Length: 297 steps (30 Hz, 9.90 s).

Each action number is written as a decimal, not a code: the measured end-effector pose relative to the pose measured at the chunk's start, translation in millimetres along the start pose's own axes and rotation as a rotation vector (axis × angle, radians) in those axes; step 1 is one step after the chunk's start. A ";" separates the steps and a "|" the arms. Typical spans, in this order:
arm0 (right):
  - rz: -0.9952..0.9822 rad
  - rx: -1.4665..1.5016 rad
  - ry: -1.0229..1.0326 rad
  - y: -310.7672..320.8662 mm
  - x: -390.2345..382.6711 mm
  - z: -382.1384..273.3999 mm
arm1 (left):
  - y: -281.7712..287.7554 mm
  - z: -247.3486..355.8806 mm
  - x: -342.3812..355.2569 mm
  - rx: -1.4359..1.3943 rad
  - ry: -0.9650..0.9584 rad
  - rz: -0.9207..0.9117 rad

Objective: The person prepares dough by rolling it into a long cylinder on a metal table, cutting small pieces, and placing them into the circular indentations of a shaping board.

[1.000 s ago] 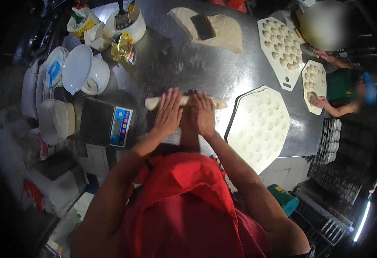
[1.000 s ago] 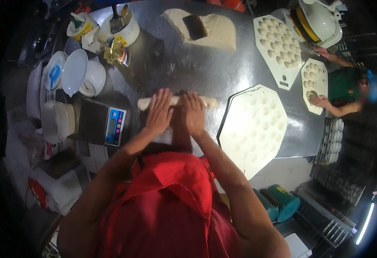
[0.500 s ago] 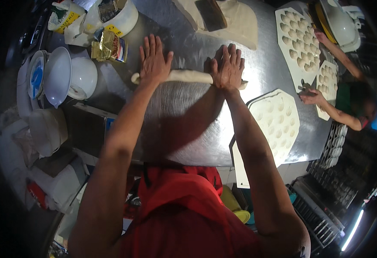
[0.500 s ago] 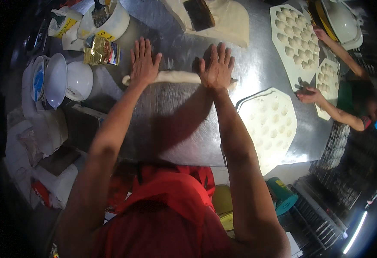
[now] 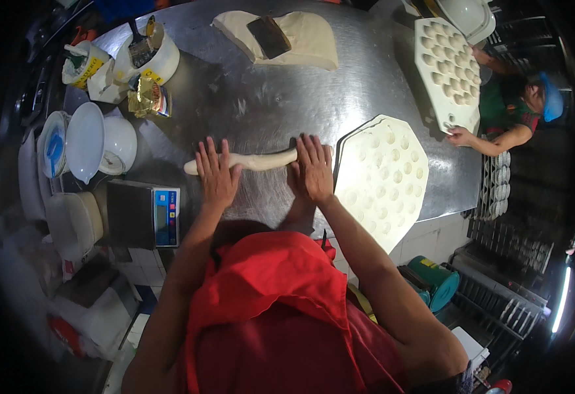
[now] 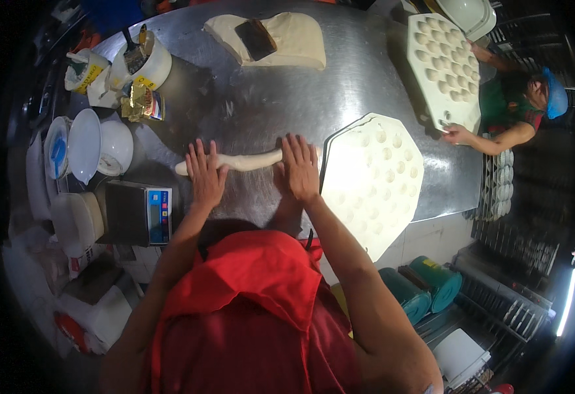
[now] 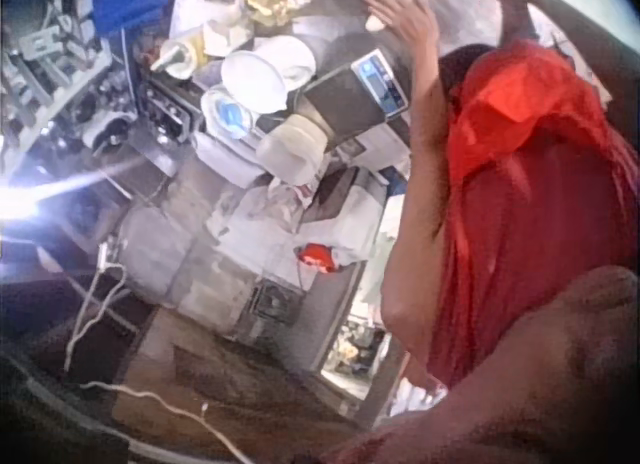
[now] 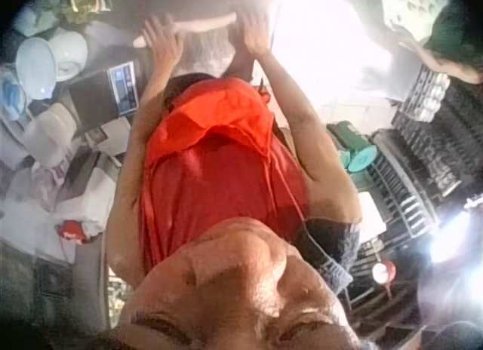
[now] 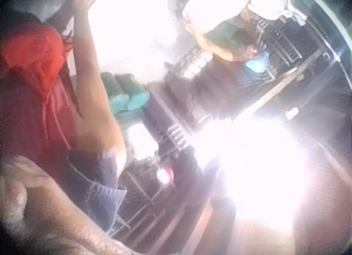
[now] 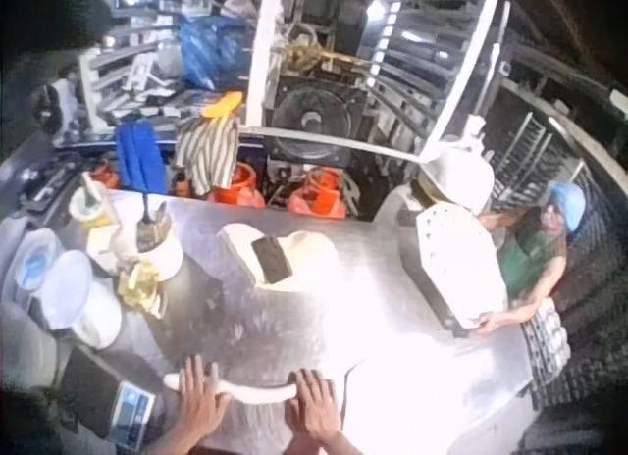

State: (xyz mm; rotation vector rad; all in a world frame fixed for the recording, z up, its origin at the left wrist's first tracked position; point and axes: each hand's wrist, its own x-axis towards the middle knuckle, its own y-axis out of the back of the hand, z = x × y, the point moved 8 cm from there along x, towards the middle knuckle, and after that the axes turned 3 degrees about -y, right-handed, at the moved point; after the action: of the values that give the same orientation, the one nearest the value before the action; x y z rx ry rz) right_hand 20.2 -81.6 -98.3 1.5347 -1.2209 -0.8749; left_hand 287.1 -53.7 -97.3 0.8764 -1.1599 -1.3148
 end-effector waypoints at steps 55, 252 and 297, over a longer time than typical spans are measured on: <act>0.257 0.289 -0.460 122.0 -88.6 470.6 | -89.5 282.9 15.0 -0.372 0.348 -0.370; 0.242 0.625 -0.443 154.8 4.7 299.9 | -71.4 312.7 59.0 -0.778 0.193 -0.576; 0.201 0.366 -0.518 142.5 -49.0 314.7 | -39.1 353.5 61.4 -0.817 -0.043 -0.572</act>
State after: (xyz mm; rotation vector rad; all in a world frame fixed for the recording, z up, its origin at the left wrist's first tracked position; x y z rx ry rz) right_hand -324.2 -116.5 -54.2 1.4702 -1.9643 -0.9860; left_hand -69.1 -71.0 -41.4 0.5662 -0.3008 -2.0617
